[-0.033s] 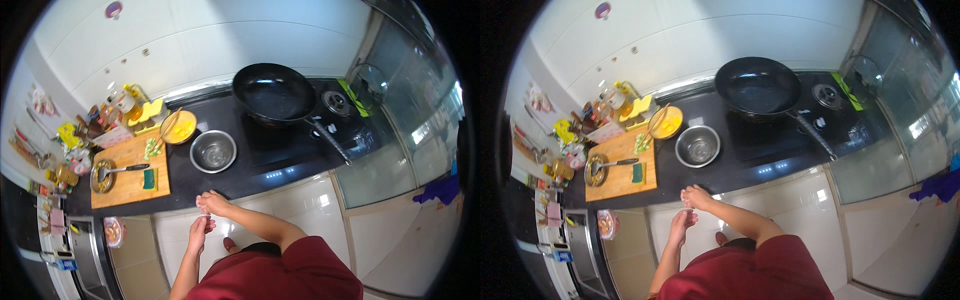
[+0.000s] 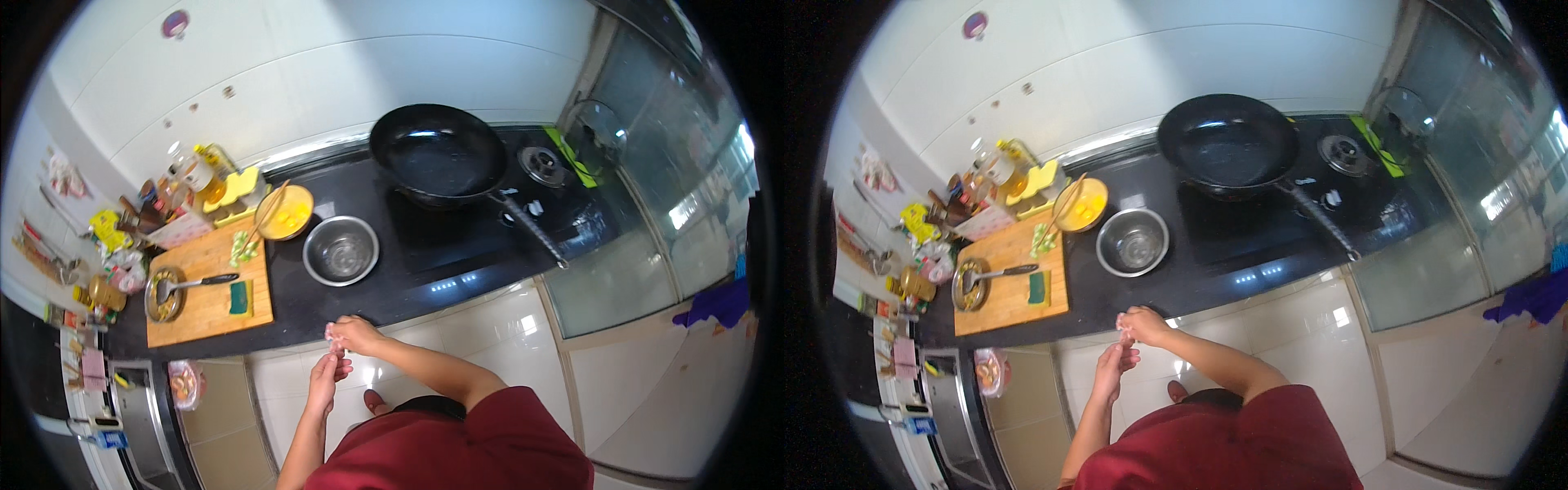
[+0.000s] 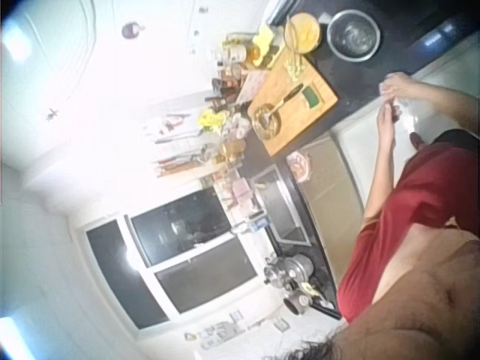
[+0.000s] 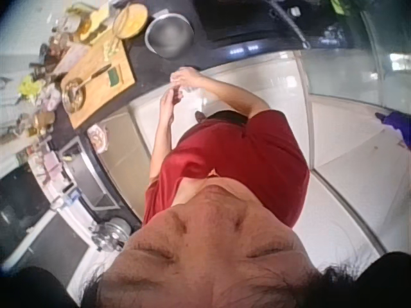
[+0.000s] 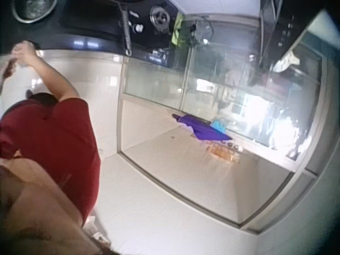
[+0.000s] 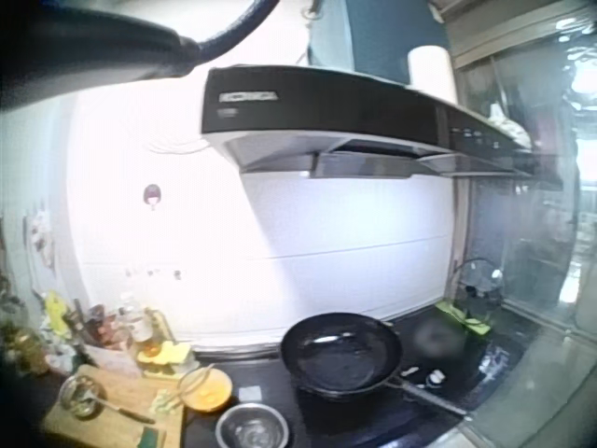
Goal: The person stir-fries vegetables and tofu in a wok, adds seasoning, and transfers the cooked food into a metal bowl. They then wash the wok at the sink, wipe the stovetop, and whisk eggs in a bowl with chopsticks.
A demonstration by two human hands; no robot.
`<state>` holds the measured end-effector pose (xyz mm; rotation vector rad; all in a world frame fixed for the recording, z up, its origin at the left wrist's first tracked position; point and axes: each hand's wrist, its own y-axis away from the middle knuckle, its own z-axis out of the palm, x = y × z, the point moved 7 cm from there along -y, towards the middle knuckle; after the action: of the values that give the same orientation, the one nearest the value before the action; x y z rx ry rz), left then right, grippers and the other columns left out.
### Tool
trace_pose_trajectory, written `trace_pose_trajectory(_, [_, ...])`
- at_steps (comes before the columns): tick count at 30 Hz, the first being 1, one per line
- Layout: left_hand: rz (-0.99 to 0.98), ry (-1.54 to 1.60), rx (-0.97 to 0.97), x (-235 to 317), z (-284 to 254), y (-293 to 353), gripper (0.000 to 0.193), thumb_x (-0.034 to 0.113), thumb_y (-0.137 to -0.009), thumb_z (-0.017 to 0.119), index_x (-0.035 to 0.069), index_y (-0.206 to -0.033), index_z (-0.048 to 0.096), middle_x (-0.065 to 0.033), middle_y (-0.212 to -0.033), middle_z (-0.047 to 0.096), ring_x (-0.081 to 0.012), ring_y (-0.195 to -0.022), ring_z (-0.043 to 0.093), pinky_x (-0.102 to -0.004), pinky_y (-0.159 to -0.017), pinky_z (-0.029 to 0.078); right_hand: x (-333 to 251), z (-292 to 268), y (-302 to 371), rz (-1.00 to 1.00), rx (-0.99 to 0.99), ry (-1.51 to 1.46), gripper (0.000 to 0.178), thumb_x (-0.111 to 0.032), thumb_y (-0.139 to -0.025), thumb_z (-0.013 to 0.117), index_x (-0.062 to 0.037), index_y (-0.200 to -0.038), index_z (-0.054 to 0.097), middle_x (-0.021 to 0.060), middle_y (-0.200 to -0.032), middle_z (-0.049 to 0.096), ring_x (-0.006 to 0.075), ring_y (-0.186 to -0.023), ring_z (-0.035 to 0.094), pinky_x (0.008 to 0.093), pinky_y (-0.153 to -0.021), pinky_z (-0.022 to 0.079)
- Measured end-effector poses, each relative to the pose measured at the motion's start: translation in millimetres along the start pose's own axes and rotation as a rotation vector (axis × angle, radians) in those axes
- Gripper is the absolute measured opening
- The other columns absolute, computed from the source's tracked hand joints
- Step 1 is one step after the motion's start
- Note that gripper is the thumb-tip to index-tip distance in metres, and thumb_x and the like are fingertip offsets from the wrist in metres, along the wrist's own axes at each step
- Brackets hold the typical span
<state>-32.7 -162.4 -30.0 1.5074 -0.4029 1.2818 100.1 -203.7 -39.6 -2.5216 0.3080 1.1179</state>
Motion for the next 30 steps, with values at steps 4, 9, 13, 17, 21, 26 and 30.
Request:
trace_pose_trajectory(4, [-0.024,-0.065,-0.091,1.2,62.4,-19.8,0.033,0.026,-0.099,0.041,0.001,-0.111,0.058,-0.0095,-0.096,0.065,-0.0156,-0.084,0.062,-0.0291,-0.079,0.049,62.9,-89.8,108.8,0.415,0.202,-0.627,0.012,-0.006,-0.080,0.063,-0.0036,-0.092,0.064,0.0072,-0.094,0.065,0.0154,-0.086,0.063,0.0318,-0.077,0.050])
trace_pose_trajectory(9, [-0.062,-0.120,-0.242,-5.1,165.6,-32.2,0.036,0.028,-0.099,0.041,-0.002,-0.113,0.056,-0.0110,-0.099,0.064,-0.0169,-0.087,0.062,-0.0309,-0.081,0.049,105.7,-293.2,281.5,0.418,0.863,-0.457,0.014,-0.005,-0.080,0.060,-0.0066,-0.095,0.061,0.0017,-0.087,0.063,0.0102,-0.082,0.059,0.0259,-0.074,0.047])
trace_pose_trajectory(13, [-0.062,-0.164,-0.310,-10.1,226.1,-39.6,0.038,0.029,-0.100,0.040,-0.002,-0.116,0.055,-0.0117,-0.102,0.064,-0.0177,-0.090,0.062,-0.0317,-0.083,0.048,140.6,-422.1,337.3,0.496,1.069,0.340,0.017,-0.001,-0.081,0.059,-0.0025,-0.098,0.060,0.0063,-0.087,0.061,0.0165,-0.084,0.058,0.0294,-0.077,0.046])
trace_pose_trajectory(17, [-0.038,-0.148,-0.341,-14.5,262.2,-42.0,0.038,0.031,-0.099,0.042,0.000,-0.115,0.056,-0.0078,-0.101,0.063,-0.0144,-0.089,0.060,-0.0286,-0.083,0.046,172.7,-479.2,314.7,0.454,0.992,0.589,0.016,-0.008,-0.080,0.060,-0.0048,-0.095,0.062,0.0167,-0.095,0.060,0.0354,-0.093,0.057,0.0408,-0.081,0.046])
trace_pose_trajectory(21, [-0.034,-0.072,-0.242,-23.3,256.8,-40.0,0.036,0.031,-0.099,0.041,0.000,-0.112,0.056,-0.0072,-0.099,0.063,-0.0141,-0.089,0.060,-0.0281,-0.082,0.046,166.0,-426.4,269.9,0.378,0.857,0.782,0.012,-0.013,-0.081,0.060,-0.0081,-0.092,0.061,0.0125,-0.092,0.061,0.0329,-0.093,0.055,0.0446,-0.072,0.039])
trace_pose_trajectory(26, [-0.015,-0.014,-0.135,-30.1,220.9,-35.3,0.035,0.029,-0.099,0.041,0.000,-0.112,0.056,-0.0074,-0.098,0.063,-0.0137,-0.087,0.060,-0.0274,-0.081,0.046,160.3,-326.6,223.9,0.298,0.768,0.123,0.026,-0.004,-0.075,0.059,-0.0052,-0.100,0.063,0.0138,-0.107,0.059,0.0312,-0.094,0.057,0.0427,-0.081,0.042])
trace_pose_trajectory(30, [-0.005,0.021,-0.076,-26.6,184.9,-28.8,0.035,0.029,-0.099,0.041,0.000,-0.112,0.057,-0.0070,-0.097,0.063,-0.0133,-0.086,0.060,-0.0270,-0.080,0.046,78.1,-297.7,143.5,0.233,0.643,0.372,0.032,0.004,-0.070,0.061,-0.0058,-0.101,0.064,0.0150,-0.110,0.058,0.0357,-0.101,0.054,0.0410,-0.089,0.044])
